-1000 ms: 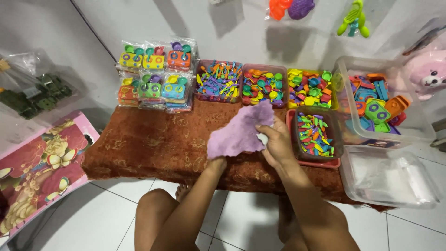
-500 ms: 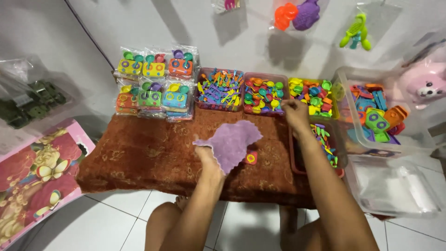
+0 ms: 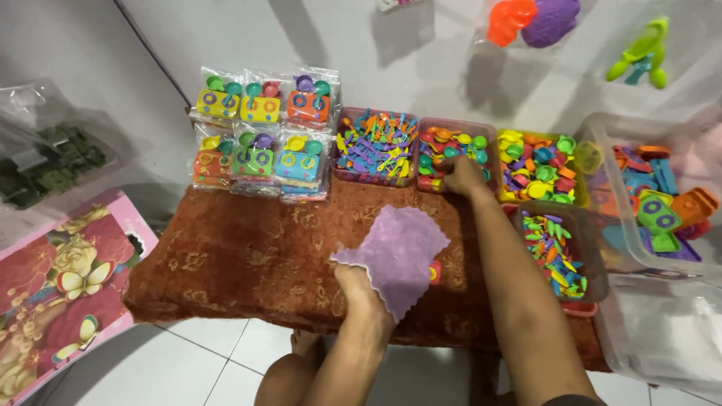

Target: Cleaning small plastic toys by wiping them with a cloth

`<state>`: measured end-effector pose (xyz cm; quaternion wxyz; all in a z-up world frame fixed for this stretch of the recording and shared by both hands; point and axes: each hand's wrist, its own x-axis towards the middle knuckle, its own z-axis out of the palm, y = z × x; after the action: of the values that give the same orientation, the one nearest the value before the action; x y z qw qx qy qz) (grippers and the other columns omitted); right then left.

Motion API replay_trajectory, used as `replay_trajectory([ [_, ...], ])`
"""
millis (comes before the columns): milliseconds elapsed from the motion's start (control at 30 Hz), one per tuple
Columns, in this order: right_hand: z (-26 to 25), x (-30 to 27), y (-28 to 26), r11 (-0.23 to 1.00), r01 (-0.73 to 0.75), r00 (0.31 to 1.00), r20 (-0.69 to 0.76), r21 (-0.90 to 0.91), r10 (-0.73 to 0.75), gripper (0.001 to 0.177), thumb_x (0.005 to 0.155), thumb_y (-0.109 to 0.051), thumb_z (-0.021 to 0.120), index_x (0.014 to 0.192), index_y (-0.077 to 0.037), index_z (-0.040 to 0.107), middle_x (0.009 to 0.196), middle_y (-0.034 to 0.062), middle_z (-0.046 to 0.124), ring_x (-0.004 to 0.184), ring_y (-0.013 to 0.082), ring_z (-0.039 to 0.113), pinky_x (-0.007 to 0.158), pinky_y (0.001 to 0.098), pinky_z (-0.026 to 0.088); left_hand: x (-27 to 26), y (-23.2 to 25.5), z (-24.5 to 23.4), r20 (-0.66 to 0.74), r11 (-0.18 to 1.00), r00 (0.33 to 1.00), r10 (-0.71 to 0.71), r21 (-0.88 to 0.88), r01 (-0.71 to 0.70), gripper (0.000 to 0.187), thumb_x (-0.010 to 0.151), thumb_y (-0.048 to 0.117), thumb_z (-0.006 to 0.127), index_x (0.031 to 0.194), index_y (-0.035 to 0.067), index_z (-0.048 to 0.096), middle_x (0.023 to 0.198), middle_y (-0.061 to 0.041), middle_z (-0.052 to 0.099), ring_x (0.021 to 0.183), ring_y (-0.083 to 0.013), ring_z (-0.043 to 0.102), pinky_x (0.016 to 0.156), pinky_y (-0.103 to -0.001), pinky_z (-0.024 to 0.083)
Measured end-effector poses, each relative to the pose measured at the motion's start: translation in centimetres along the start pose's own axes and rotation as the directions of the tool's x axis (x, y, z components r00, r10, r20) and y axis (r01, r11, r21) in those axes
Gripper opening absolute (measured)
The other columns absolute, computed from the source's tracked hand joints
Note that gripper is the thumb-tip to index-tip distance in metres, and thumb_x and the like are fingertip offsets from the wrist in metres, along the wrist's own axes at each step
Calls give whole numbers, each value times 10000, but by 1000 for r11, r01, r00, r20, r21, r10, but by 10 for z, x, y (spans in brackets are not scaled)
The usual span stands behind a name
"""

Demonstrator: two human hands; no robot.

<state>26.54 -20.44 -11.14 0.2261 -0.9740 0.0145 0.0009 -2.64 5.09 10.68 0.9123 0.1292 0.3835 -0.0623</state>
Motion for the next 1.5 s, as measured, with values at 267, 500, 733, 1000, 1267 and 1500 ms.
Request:
replay_trajectory([
  [267,-14,-11,10,999,20,999,-26,46,-19,190,823,-221,673,970,-214,793,931,67,760,1005,329,718,886,470,562,32,23,-13,-57,991,996,73,-106,-79,798,940,696,276,1554,195,372,1594,-76,409,1455,-302,408,1217,-455,324],
  [500,-61,-55,-2,943,145,970,-229,299,-77,206,879,-157,733,1064,-79,780,888,156,744,886,309,723,813,410,551,130,26,-57,197,979,977,83,-201,-43,683,950,657,368,1402,188,573,1382,-115,619,1260,-358,585,1100,-518,455],
  [733,-63,-44,19,991,28,970,-244,129,4,400,837,-234,787,1229,-170,737,1107,112,751,1025,303,719,891,454,563,109,13,-45,184,982,978,97,-179,-64,696,963,632,356,1464,173,509,1455,-120,551,1322,-374,521,1139,-522,406],
  [1000,-37,-28,-8,990,-108,993,39,-85,112,244,789,-287,730,976,-164,829,1079,182,774,1131,391,691,972,487,543,5,13,10,151,984,972,179,-39,-175,965,796,796,461,1550,198,390,1593,-128,405,1459,-354,364,1206,-570,288],
  [1267,-25,10,50,997,-76,997,15,-13,76,194,752,-309,745,864,-167,816,948,146,770,1046,372,715,918,449,556,20,4,1,134,973,965,224,-80,-215,733,883,686,518,1357,136,621,1307,-134,664,1212,-309,620,1046,-489,500],
  [1500,-48,-21,19,818,-140,987,11,558,161,286,764,-144,872,844,22,653,726,162,650,688,278,709,625,386,606,30,5,-10,183,972,957,227,-101,-211,652,893,663,573,1245,119,652,1169,-122,690,1074,-285,660,975,-479,536],
])
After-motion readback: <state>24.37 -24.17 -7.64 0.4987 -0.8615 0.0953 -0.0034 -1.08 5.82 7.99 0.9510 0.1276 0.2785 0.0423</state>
